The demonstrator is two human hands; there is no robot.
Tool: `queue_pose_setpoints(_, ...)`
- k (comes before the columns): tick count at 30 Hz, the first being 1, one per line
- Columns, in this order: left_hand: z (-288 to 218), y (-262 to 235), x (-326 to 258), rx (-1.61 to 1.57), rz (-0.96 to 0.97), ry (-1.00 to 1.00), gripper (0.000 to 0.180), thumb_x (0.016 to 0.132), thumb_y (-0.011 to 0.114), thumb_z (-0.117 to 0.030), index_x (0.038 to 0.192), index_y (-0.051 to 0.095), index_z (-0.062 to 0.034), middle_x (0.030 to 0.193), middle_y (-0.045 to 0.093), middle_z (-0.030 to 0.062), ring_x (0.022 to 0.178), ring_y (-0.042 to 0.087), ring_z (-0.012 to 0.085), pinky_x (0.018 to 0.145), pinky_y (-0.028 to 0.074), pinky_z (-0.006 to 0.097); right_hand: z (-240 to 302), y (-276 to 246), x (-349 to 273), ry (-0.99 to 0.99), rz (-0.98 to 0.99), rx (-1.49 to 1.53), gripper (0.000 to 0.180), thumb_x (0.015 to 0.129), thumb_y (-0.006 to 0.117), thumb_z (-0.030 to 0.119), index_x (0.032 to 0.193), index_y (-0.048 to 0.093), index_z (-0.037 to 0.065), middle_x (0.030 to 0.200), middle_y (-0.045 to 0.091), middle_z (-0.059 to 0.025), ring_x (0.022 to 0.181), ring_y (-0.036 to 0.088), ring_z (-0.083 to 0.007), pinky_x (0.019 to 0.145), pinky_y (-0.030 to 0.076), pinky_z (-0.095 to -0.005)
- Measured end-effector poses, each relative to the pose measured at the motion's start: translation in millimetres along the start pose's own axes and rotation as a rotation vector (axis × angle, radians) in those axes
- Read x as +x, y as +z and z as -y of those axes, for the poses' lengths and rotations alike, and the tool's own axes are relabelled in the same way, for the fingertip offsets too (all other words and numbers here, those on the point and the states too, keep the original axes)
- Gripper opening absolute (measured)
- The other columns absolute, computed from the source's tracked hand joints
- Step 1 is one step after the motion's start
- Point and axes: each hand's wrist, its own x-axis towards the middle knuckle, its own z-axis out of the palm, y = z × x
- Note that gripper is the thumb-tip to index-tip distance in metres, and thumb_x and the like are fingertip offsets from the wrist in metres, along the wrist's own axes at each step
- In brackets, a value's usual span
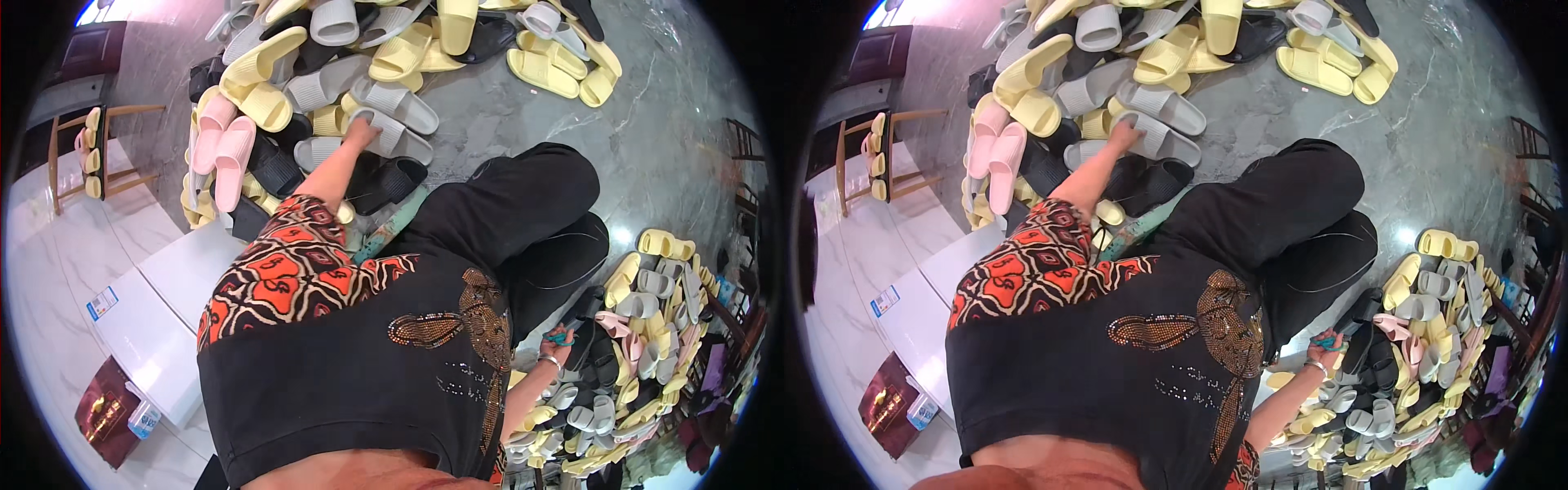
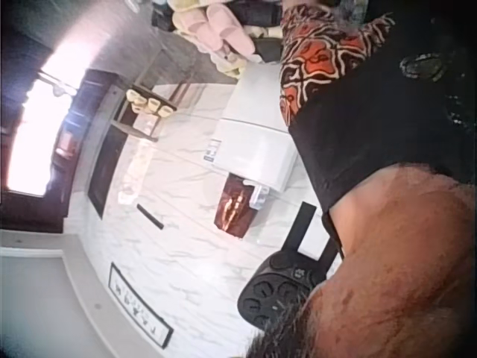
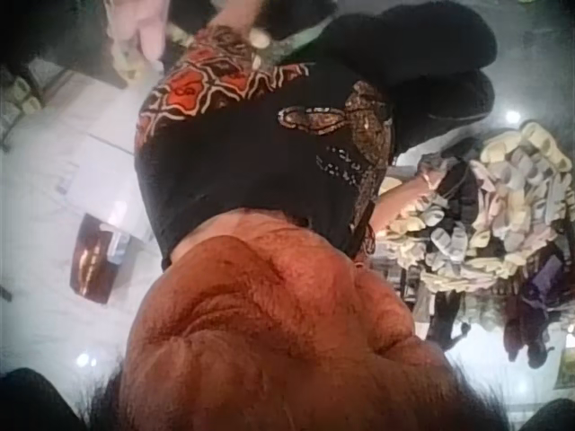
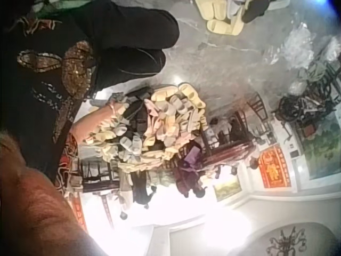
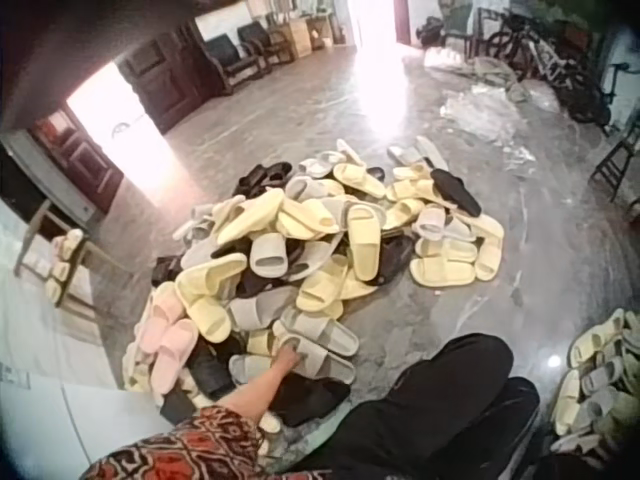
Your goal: Trimming excess material from various colored slippers and sorting them into pairs.
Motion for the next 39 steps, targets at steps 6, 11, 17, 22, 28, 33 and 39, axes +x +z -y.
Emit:
queue_pose_setpoints(6, -121.1, -87.4, -37.6, 0.184, -0.132, 0.233, 0.035, 0.071, 0.062, -0.039, 0.085, 0.062, -0.0065, 0.088, 0.062, 0.0162, 0.084, 0.059, 0.0318, 0.071, 0.045, 0.042, -0.5, 6.2, 5.5, -0.067, -0.045, 0.057, 0.021, 0.081, 0.062, 0.028, 0.075, 0.054, 0.008, 0.076, 0.061, -0.0053, 0.064, 0.057, -0.015, 0.052, 0.047, -0.0255)
queue_pose_setpoints(11, -219.9, -174.2, -73.4, -0.087, -0.034, 0.467, 0.03, 0.073, 0.065, -0.033, 0.084, 0.062, -0.0047, 0.073, 0.061, 0.0056, 0.068, 0.056, 0.0137, 0.063, 0.044, 0.029, 0.9, 29.6, -2.5, -0.099, 0.019, 0.122, 0.019, 0.079, 0.064, 0.024, 0.076, 0.053, 0.01, 0.076, 0.06, -0.0067, 0.063, 0.055, -0.0162, 0.053, 0.046, -0.027)
queue_pose_setpoints(17, -305.9, -224.2, -174.3, -0.772, 0.325, 0.786, 0.018, 0.081, 0.061, -0.015, 0.092, 0.06, -0.0006, 0.078, 0.058, -0.0016, 0.07, 0.051, 0.0044, 0.065, 0.04, 0.019, -0.1, 45.6, -16.0, -0.103, 0.128, 0.138, 0.017, 0.079, 0.064, 0.024, 0.08, 0.054, 0.01, 0.08, 0.06, -0.0083, 0.063, 0.056, -0.0175, 0.053, 0.047, -0.0284)
queue_pose_setpoints(22, -333.7, -226.9, -235.7, -0.831, 0.413, 0.858, 0.02, 0.081, 0.06, -0.011, 0.098, 0.057, -0.0015, 0.082, 0.059, -0.0019, 0.07, 0.052, 0.003, 0.06, 0.04, 0.017, 0.4, 34.4, -32.5, -0.125, 0.162, 0.222, 0.016, 0.08, 0.063, 0.024, 0.082, 0.054, 0.01, 0.08, 0.06, -0.009, 0.064, 0.057, -0.018, 0.053, 0.048, -0.0288)
queue_pose_setpoints(28, -332.8, -191.3, -249.0, -0.694, 0.888, 0.834, 0.015, 0.081, 0.061, -0.01, 0.092, 0.058, -0.0011, 0.08, 0.057, -0.0019, 0.071, 0.051, 0.0039, 0.065, 0.041, 0.018, 10.8, 21.5, -58.0, -0.254, 0.168, 0.275, 0.019, 0.084, 0.057, 0.027, 0.089, 0.056, 0.009, 0.083, 0.061, -0.0084, 0.066, 0.057, -0.0181, 0.056, 0.047, -0.0287)
queue_pose_setpoints(33, -310.7, -145.9, -252.1, -0.505, 0.958, 0.82, 0.014, 0.079, 0.062, -0.009, 0.089, 0.057, -0.0014, 0.078, 0.056, -0.0016, 0.07, 0.05, 0.0044, 0.063, 0.041, 0.02, 21.6, 39.6, -90.0, -0.406, 0.442, 0.21, 0.037, 0.084, 0.054, 0.035, 0.107, 0.052, 0.007, 0.09, 0.06, -0.0088, 0.072, 0.056, -0.0185, 0.061, 0.046, -0.0292)
queue_pose_setpoints(39, -302.4, -120.4, -287.3, -0.42, 0.881, 1.039, 0.015, 0.075, 0.064, -0.006, 0.086, 0.055, -0.0025, 0.073, 0.056, 0.003, 0.068, 0.053, 0.0106, 0.062, 0.042, 0.025, 17.6, 127.1, -143.7, -0.487, 0.619, -0.29, 0.053, 0.084, 0.055, 0.036, 0.123, 0.038, 0.005, 0.097, 0.059, -0.0113, 0.081, 0.058, -0.0191, 0.069, 0.046, -0.0282)
